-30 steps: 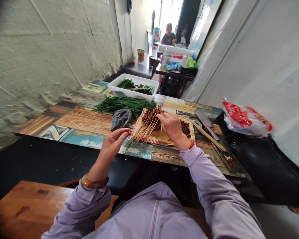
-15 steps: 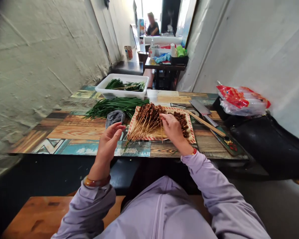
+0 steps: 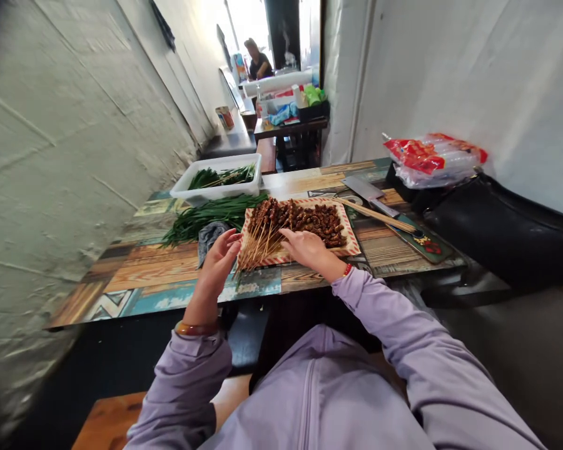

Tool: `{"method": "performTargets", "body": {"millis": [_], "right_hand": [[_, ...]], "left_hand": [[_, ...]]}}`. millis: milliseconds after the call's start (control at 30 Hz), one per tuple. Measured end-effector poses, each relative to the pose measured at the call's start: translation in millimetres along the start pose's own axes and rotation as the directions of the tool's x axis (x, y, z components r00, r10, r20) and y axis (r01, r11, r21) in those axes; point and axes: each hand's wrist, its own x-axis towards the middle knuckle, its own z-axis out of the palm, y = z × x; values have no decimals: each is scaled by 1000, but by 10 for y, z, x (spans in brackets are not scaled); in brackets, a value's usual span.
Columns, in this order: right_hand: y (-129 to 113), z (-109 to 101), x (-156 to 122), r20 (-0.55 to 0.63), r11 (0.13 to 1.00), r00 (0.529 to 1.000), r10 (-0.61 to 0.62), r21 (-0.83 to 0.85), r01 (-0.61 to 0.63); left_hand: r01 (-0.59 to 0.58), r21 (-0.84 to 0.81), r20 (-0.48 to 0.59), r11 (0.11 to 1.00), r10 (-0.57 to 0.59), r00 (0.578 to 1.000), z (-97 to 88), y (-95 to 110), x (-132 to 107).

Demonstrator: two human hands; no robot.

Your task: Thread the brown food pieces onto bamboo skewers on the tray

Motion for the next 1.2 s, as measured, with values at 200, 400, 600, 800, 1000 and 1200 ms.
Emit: {"method": "performTargets", "body": {"millis": [200, 400, 600, 800, 1000, 1200], "right_hand": [[-206, 82, 122, -52, 980, 999, 8, 197, 3], [-208, 69, 152, -9, 995, 1000, 28, 100, -27], [-246, 141, 254, -5, 986, 999, -35, 164, 35], [-309, 155, 295, -23, 938, 991, 130, 328, -116], [-317, 102, 307, -1, 965, 995, 105, 240, -101], [-361, 155, 291, -8, 990, 1000, 20, 142, -19]], "left_hand": [[-20, 141, 108, 990, 4, 994, 82, 43, 99], [-20, 129, 151, 991, 0, 988, 114, -30, 102], [-27, 97, 151, 995, 12, 989, 177, -39, 116], [-44, 90, 150, 995, 30, 988, 231, -22, 64], [-6, 64, 133, 998, -3, 991, 232, 4, 32], [-8, 83, 122, 997, -2, 993, 239, -43, 23]]}}
